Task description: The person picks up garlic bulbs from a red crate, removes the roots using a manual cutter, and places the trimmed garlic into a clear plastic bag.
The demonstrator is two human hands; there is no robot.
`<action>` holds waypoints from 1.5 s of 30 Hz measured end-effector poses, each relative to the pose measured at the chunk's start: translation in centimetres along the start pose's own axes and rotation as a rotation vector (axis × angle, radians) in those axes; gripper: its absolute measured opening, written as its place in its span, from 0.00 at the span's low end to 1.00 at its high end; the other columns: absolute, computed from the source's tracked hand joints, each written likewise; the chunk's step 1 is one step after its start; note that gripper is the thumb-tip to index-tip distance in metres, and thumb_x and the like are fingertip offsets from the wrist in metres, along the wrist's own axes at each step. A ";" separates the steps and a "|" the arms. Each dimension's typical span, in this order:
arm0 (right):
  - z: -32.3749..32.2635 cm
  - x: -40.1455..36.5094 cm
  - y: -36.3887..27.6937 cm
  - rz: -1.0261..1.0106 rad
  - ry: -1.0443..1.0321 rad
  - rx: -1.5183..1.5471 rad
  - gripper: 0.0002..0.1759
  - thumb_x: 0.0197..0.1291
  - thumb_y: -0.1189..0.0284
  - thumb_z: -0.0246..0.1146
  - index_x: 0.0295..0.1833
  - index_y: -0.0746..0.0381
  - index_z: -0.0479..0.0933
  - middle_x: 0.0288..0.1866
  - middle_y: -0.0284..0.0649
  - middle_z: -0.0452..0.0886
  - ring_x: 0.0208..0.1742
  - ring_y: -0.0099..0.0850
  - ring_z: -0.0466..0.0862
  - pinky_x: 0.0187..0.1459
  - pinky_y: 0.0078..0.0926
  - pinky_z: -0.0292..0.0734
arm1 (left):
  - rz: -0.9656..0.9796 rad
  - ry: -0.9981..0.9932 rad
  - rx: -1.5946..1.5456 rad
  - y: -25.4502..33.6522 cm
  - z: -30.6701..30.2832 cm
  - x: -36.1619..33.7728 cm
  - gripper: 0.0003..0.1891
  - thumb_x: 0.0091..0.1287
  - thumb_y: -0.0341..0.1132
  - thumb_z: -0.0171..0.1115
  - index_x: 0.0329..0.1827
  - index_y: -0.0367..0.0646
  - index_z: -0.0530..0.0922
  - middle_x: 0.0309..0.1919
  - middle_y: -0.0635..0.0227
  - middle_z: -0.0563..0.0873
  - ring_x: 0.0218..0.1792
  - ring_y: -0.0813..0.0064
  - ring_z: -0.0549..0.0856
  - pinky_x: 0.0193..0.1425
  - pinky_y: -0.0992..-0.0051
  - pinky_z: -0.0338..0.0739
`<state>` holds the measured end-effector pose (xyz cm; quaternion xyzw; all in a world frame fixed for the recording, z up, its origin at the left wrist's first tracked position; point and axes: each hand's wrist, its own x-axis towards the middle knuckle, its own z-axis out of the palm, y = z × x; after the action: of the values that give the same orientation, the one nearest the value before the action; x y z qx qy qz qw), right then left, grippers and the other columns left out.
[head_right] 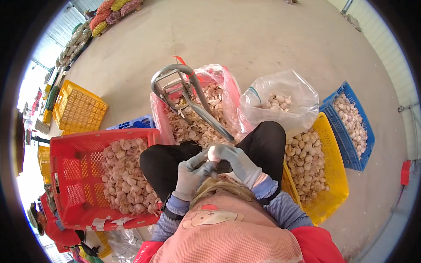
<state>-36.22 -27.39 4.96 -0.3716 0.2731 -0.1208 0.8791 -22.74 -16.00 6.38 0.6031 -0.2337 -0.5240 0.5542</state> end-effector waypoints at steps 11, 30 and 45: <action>-4.7 -1.4 -8.1 -0.446 0.346 0.072 0.28 0.71 0.48 0.58 0.55 0.65 0.76 0.45 0.43 0.84 0.43 0.33 0.88 0.47 0.27 0.85 | 0.252 0.432 -0.108 3.4 -7.0 -2.1 0.14 0.72 0.33 0.61 0.56 0.35 0.80 0.35 0.63 0.88 0.32 0.79 0.86 0.37 0.79 0.81; -5.0 0.7 -3.0 -0.478 0.515 -0.999 0.14 0.73 0.70 0.57 0.48 0.72 0.79 0.46 0.43 0.84 0.46 0.28 0.82 0.47 0.25 0.78 | -0.319 0.831 1.196 -7.2 -30.3 -5.7 0.28 0.64 0.46 0.68 0.65 0.43 0.77 0.49 0.59 0.88 0.47 0.67 0.88 0.51 0.71 0.82; 5.3 1.4 -2.6 -0.924 0.396 -1.308 0.29 0.60 0.69 0.69 0.65 0.70 0.73 0.63 0.55 0.78 0.67 0.54 0.76 0.68 0.42 0.69 | 0.390 -0.040 -1.071 0.4 -11.8 -3.4 0.24 0.70 0.49 0.62 0.61 0.44 0.75 0.53 0.52 0.82 0.35 0.67 0.84 0.39 0.70 0.79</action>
<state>-32.15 -26.71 9.36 -0.8551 0.2578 -0.3499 0.2827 -13.28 -8.25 6.11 0.1739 -0.0528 -0.4687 0.8645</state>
